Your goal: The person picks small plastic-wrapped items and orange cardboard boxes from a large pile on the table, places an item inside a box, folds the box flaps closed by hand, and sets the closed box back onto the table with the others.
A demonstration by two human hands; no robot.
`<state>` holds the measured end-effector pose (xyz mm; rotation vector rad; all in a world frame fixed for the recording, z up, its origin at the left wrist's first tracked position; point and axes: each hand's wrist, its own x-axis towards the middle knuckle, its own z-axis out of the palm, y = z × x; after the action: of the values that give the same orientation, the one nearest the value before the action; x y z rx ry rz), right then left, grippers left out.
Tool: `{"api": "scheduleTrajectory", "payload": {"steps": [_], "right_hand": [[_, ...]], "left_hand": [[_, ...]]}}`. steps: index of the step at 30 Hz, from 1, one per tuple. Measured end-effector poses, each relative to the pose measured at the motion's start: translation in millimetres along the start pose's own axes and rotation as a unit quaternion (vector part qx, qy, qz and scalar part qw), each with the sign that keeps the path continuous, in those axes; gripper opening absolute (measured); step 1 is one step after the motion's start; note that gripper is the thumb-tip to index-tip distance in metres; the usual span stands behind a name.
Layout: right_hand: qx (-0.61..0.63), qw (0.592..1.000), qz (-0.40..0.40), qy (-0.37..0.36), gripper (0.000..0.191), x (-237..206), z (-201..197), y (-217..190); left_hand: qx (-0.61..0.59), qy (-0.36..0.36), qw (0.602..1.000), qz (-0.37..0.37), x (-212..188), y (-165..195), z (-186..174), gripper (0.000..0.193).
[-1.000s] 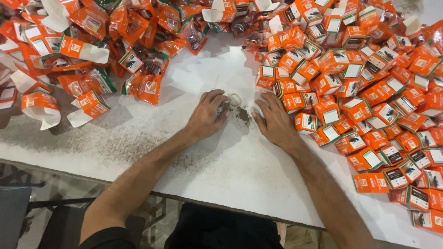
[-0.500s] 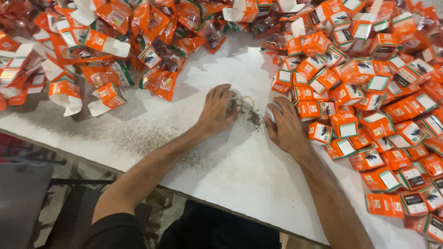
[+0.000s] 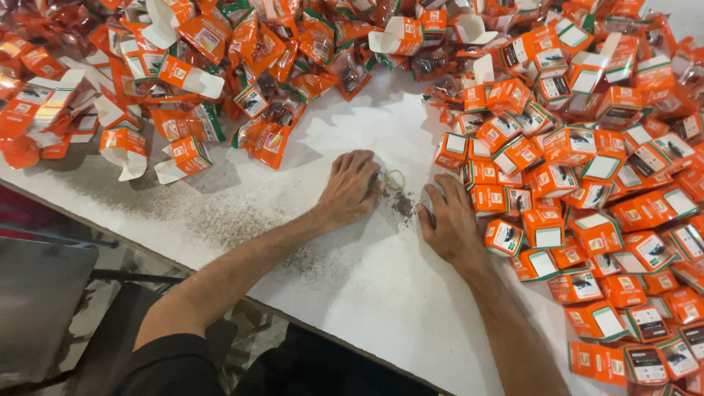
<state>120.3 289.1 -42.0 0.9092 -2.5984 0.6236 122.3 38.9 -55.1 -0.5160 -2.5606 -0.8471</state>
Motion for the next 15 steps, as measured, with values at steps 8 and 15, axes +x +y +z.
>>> {"api": "scheduleTrajectory", "payload": {"steps": [8, 15], "right_hand": [[-0.018, 1.0, -0.002, 0.008, 0.04, 3.4, -3.7, 3.3], [-0.025, 1.0, 0.0, 0.016, 0.039, 2.2, -1.8, 13.6]], "left_hand": [[0.022, -0.006, 1.0, -0.002, 10.7, 12.3, -3.7, 0.034], [0.032, -0.022, 0.999, -0.015, 21.1, 19.3, -0.2, 0.03]]}}
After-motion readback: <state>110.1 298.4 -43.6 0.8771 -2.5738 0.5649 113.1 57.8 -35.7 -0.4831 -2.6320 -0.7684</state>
